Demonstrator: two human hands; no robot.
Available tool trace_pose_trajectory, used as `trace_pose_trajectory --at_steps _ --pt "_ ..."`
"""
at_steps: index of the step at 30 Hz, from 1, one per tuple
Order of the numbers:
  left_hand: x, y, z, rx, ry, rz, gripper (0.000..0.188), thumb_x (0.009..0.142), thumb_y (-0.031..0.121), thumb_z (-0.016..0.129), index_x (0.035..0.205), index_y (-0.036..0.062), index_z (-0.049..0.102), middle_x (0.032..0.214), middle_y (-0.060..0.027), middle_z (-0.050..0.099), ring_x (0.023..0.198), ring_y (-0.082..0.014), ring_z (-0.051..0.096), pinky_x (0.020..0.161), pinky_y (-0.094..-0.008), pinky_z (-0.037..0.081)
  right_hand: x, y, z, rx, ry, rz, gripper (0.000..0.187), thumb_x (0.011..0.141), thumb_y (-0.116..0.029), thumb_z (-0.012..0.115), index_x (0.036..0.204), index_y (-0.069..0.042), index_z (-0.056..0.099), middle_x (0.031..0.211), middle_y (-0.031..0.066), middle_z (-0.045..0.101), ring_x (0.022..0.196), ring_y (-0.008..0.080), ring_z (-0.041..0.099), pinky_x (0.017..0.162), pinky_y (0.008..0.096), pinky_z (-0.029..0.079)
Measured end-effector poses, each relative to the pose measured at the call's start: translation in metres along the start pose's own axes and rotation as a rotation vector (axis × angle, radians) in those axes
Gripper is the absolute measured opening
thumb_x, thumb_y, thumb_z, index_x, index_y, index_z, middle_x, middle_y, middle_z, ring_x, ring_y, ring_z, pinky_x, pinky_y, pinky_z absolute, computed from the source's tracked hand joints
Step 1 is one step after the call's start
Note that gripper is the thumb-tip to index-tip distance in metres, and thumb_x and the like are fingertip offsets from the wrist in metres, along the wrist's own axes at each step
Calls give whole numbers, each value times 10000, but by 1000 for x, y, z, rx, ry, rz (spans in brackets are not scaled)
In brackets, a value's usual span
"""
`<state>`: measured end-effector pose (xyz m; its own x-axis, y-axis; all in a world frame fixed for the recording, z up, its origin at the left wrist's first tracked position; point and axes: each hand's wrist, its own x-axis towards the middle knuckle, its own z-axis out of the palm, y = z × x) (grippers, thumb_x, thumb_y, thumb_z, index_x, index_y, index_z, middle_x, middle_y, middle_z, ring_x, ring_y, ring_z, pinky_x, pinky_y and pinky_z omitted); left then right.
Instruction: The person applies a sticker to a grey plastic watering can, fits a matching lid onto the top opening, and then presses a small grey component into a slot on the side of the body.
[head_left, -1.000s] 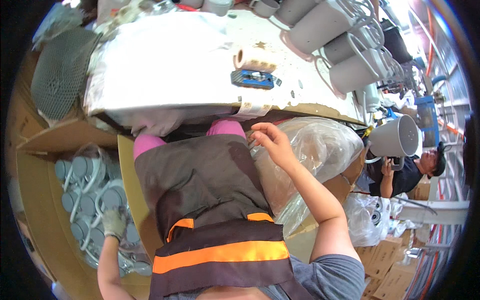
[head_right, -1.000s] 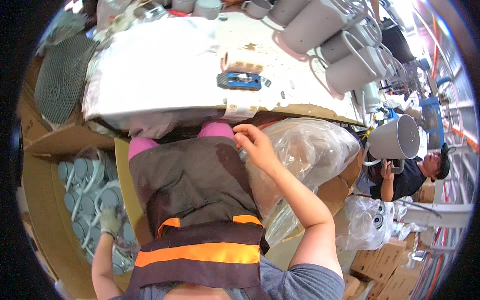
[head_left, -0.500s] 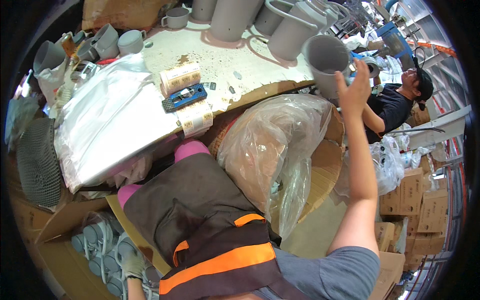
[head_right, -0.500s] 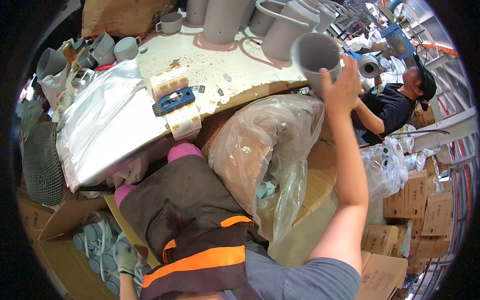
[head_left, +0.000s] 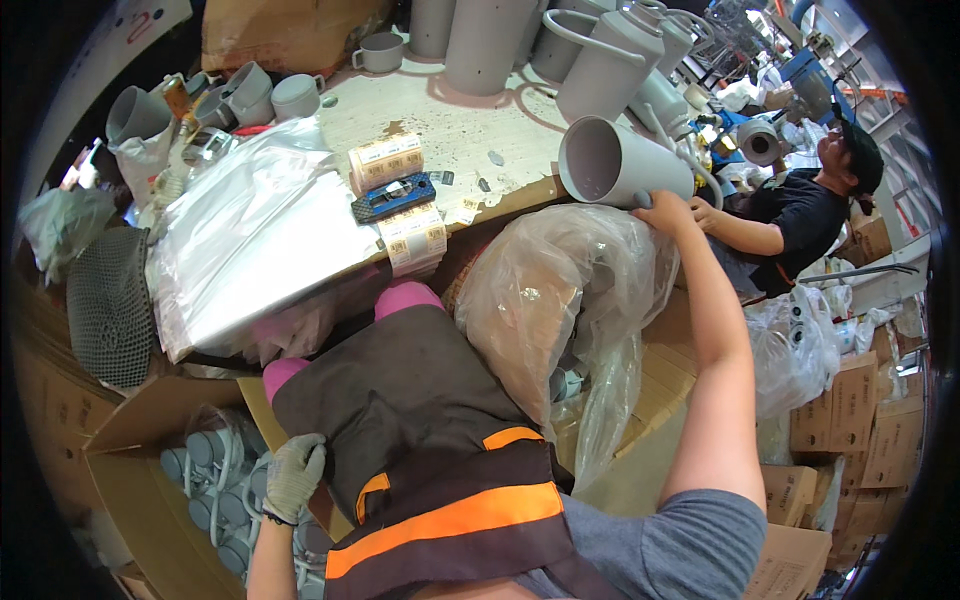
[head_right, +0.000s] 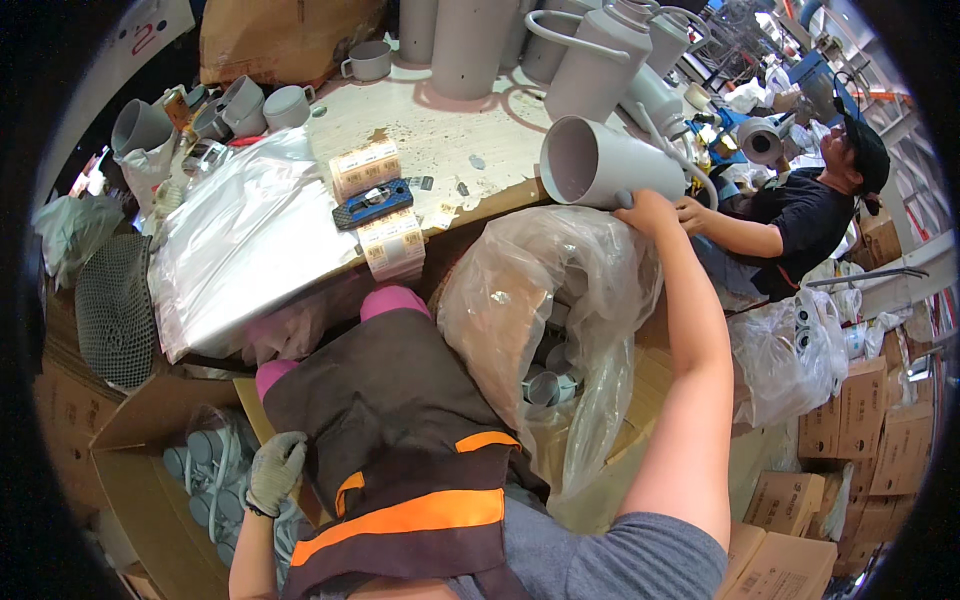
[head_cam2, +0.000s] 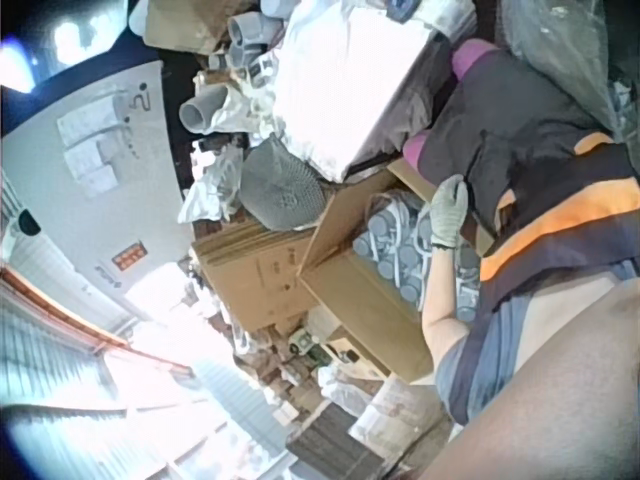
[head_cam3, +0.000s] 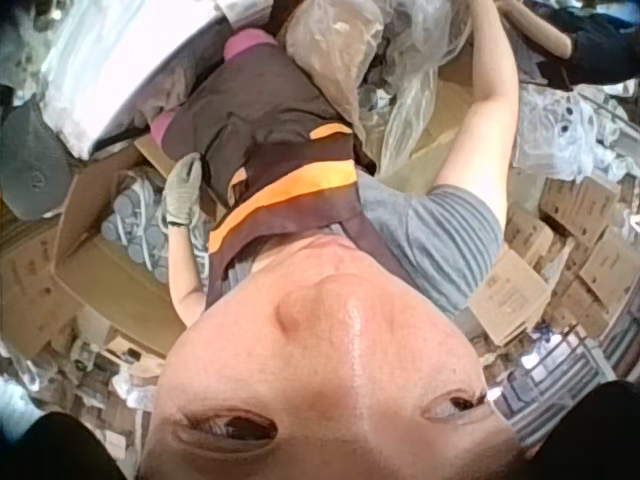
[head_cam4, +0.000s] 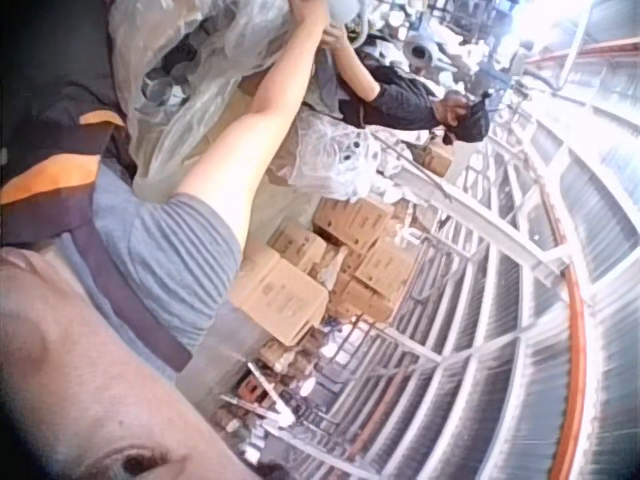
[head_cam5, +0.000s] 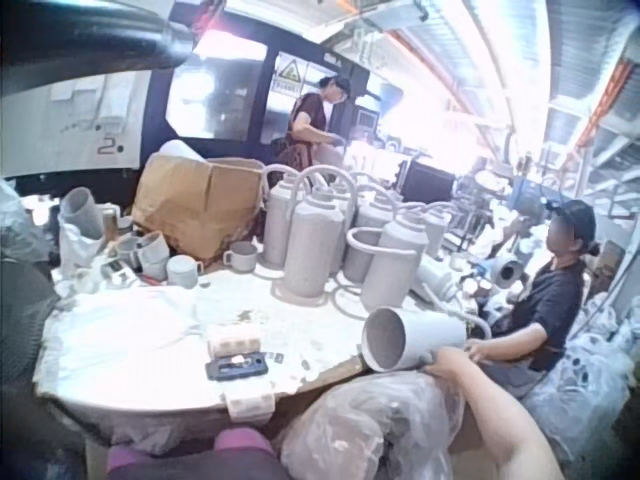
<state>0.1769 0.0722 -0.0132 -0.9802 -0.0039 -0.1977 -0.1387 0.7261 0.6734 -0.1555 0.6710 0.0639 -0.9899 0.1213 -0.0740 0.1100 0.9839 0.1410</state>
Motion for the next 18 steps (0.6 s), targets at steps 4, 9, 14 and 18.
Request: trace_pose_trajectory --at_steps 4,9,14,18 --pt "17 21 -2 -43 34 123 204 825 159 566 946 18 650 941 -166 651 901 -339 610 805 -382 480 -10 24 14 98 321 -13 510 813 -433 594 1076 4 587 1010 262 617 950 414 584 835 458 447" --pt "44 43 -27 -108 96 241 194 838 161 564 950 22 637 927 -156 652 898 -327 613 801 -377 483 -64 -27 -34 290 753 92 527 861 -451 584 1164 -20 570 1024 237 626 941 379 595 820 424 440" --pt "80 83 -36 -230 44 414 300 833 192 604 1068 7 594 1051 -170 625 986 -308 595 864 -369 464 -116 -63 -92 1528 958 -94 223 900 -251 596 921 -29 598 729 14 559 695 112 531 715 308 449" --pt "100 97 -29 -166 294 499 724 786 123 704 1384 -10 318 1361 -192 412 1253 -254 409 1029 -350 355 -146 -95 -116 2244 481 -331 143 889 -224 612 868 -94 554 651 -43 467 609 110 484 797 349 480"
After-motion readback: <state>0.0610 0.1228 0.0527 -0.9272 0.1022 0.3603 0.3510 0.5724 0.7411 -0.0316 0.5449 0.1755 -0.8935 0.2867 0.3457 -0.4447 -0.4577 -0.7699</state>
